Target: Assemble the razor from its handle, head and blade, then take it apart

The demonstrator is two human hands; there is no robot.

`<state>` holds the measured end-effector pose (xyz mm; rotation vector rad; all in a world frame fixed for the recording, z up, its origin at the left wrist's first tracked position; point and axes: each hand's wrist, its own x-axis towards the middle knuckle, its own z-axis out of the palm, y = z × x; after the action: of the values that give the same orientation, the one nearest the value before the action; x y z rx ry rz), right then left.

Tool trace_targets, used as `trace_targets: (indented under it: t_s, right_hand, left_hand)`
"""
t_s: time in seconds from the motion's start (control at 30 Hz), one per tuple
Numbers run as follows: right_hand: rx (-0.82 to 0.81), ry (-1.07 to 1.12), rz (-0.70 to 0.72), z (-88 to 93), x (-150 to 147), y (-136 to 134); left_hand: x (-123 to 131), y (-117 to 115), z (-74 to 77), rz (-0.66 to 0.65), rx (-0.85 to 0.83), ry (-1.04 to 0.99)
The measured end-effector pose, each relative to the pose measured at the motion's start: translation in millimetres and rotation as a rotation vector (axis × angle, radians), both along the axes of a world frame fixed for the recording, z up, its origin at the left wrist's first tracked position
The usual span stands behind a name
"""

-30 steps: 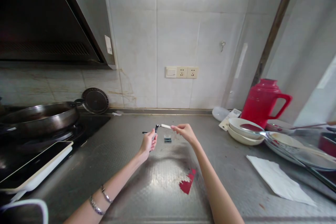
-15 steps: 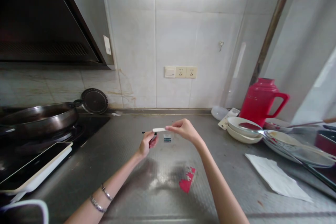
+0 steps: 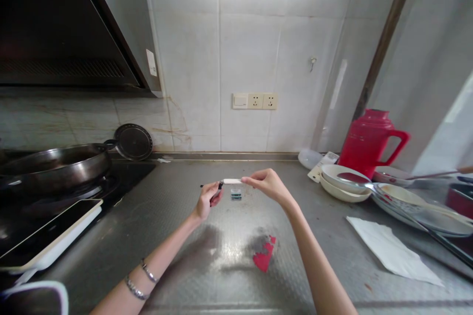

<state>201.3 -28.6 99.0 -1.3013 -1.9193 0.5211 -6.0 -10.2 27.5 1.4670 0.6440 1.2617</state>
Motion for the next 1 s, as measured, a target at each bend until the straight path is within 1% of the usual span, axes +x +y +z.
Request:
trace_targets:
  t_s: [0.13,0.27,0.33,0.4,0.5,0.6,0.7,0.8,0.9,1.0]
  right_hand:
    - [-0.002,-0.004,-0.029,0.1,11,-2]
    - [0.015,0.010,0.005,3.3,4,-4]
    - [0.021,0.001,0.003,0.4,3,-2]
    - [0.009,-0.017,-0.042,-8.1,10,3]
    - [-0.021,0.001,-0.145,-28.9,27,13]
    - [-0.030,0.060,-0.174,-50.4,35,22]
    - [-0.044,0.125,-0.167,-63.1,23,25]
    - [-0.079,0.136,-0.167,-63.8,1,23]
    - [-0.098,-0.036,-0.202,-58.1,-21,18]
    - [-0.100,-0.315,-0.344,-55.7,-42,14]
  left_hand:
    - [-1,-1,0.5,0.006,-0.003,0.014]
    - [0,-2,-1.0,0.000,-0.005,0.029]
    - [-1,-1,0.5,0.000,-0.013,-0.016]
    - [-4,3,4.1,0.011,-0.041,-0.125]
    - [-11,10,10.0,0.050,-0.092,-0.293]
    - [-15,17,10.8,0.064,-0.167,-0.311]
    - [-15,20,7.2,0.048,-0.249,-0.295]
    - [-15,23,3.9,0.050,-0.317,-0.299]
    - [-17,27,2.1,0.076,-0.365,-0.308]
    - [-20,32,0.8,0.099,-0.392,-0.301]
